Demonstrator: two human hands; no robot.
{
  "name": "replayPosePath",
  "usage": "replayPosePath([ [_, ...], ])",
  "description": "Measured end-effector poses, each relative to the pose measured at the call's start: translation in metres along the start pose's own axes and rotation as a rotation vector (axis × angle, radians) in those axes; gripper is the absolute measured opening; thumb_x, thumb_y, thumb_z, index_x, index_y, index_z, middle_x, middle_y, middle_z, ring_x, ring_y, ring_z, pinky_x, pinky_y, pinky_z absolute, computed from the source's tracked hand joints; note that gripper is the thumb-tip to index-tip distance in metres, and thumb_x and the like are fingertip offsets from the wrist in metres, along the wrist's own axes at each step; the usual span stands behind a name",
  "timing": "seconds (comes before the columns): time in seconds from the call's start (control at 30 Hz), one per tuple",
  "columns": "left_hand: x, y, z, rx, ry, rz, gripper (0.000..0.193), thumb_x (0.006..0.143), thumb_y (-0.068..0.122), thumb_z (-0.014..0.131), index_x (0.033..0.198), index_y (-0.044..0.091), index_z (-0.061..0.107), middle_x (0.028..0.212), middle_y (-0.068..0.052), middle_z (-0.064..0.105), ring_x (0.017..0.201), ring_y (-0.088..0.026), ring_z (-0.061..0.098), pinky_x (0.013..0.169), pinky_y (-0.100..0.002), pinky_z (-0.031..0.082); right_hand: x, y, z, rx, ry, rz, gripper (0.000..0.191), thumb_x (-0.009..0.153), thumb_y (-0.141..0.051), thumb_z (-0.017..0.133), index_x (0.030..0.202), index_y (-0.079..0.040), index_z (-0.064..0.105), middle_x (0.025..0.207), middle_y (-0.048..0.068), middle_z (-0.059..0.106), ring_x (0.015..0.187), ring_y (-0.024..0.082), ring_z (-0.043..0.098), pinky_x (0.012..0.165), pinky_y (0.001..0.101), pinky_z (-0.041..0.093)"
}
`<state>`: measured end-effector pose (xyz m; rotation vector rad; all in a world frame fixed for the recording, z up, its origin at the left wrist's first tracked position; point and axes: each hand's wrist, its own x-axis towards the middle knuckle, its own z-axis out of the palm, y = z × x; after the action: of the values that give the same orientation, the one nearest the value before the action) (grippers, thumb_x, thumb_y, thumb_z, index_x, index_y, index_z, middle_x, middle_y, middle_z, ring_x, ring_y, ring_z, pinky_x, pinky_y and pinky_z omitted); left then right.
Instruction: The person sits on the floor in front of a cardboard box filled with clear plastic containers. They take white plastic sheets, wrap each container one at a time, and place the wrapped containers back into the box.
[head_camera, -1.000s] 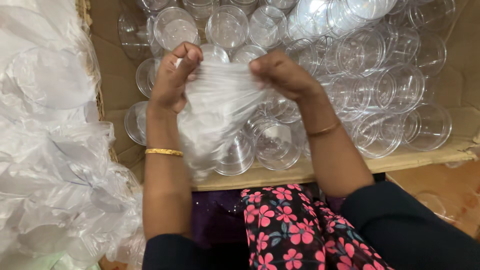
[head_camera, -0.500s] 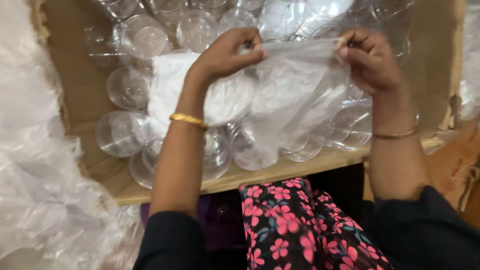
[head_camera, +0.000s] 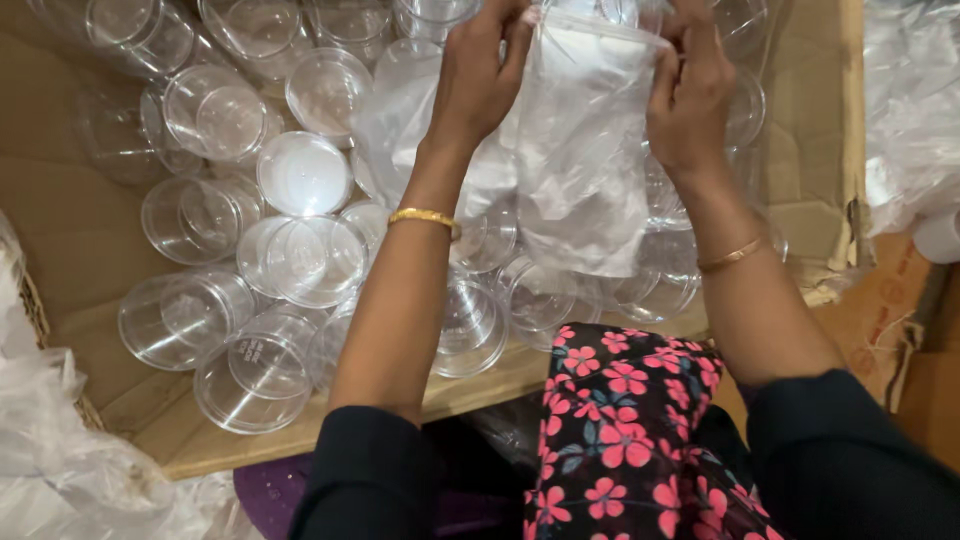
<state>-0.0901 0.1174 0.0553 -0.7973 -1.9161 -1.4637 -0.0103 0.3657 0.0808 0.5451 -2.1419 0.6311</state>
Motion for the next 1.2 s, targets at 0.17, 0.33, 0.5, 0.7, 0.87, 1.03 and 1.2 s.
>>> replayPosePath([
  [0.17,-0.008,0.012,0.001,-0.252,-0.084,-0.291,0.015,0.099,0.013,0.062,0.112,0.006,0.066,0.075,-0.001,0.066,0.065,-0.011,0.06,0.061,-0.027,0.049,-0.003,0.015,0.006,0.192,-0.061,0.223,0.016,0.11,0.005,0.061,0.123,0.002,0.068,0.098,0.013,0.072,0.081,0.021,0.065,0.072,0.03,0.052],
  [0.33,0.012,-0.021,0.012,-0.539,-0.121,-0.737,0.012,0.086,0.014,0.068,0.089,0.003,0.071,0.081,0.0,0.068,0.071,-0.011,0.057,0.059,-0.027,0.043,0.016,0.079,0.017,0.754,-0.29,0.554,0.011,0.112,-0.001,0.063,0.122,0.001,0.069,0.102,0.009,0.072,0.085,0.016,0.066,0.076,0.0278,0.054],
  [0.5,0.027,-0.033,0.01,-0.309,-0.174,-1.098,0.022,0.082,0.027,0.064,0.084,0.005,0.066,0.082,-0.003,0.065,0.074,-0.016,0.052,0.065,-0.033,0.044,0.043,0.101,0.028,0.965,-0.399,0.82,0.011,0.112,-0.005,0.064,0.121,0.0,0.069,0.104,0.008,0.073,0.087,0.015,0.069,0.077,0.0276,0.057],
  [0.7,0.006,-0.02,-0.011,-0.519,-0.4,-0.815,0.016,0.089,0.024,0.061,0.103,0.016,0.063,0.092,0.006,0.062,0.083,-0.008,0.055,0.074,-0.028,0.048,0.042,0.091,0.025,1.09,-0.429,0.837,0.012,0.113,-0.009,0.065,0.12,-0.001,0.069,0.107,0.008,0.073,0.09,0.013,0.072,0.079,0.0275,0.06],
  [0.87,-0.011,-0.016,0.017,-0.605,-0.249,-0.803,0.018,0.092,0.03,0.07,0.087,0.014,0.065,0.081,0.005,0.063,0.072,-0.009,0.05,0.069,-0.029,0.041,0.018,0.095,0.004,0.866,-0.465,0.692,0.015,0.115,-0.015,0.064,0.118,-0.002,0.07,0.103,0.002,0.072,0.085,0.006,0.066,0.072,0.0228,0.054],
  [1.03,-0.03,-0.033,0.047,-0.539,-0.088,-0.843,0.019,0.091,0.025,0.07,0.078,0.012,0.065,0.075,0.002,0.06,0.07,-0.01,0.053,0.065,-0.03,0.046,0.01,0.084,0.012,0.657,-0.4,0.582,0.016,0.107,-0.017,0.071,0.102,-0.002,0.073,0.089,0.003,0.068,0.072,0.011,0.058,0.059,0.027,0.043],
  [1.2,-0.04,-0.03,0.042,-0.355,-0.003,-0.711,0.026,0.094,0.026,0.07,0.08,0.007,0.061,0.074,-0.002,0.066,0.07,-0.013,0.058,0.065,-0.031,0.05,0.015,0.057,0.014,0.078,-0.36,0.256,0.014,0.096,-0.009,0.078,0.104,0.001,0.073,0.097,0.01,0.073,0.087,0.022,0.071,0.071,0.0352,0.054],
])
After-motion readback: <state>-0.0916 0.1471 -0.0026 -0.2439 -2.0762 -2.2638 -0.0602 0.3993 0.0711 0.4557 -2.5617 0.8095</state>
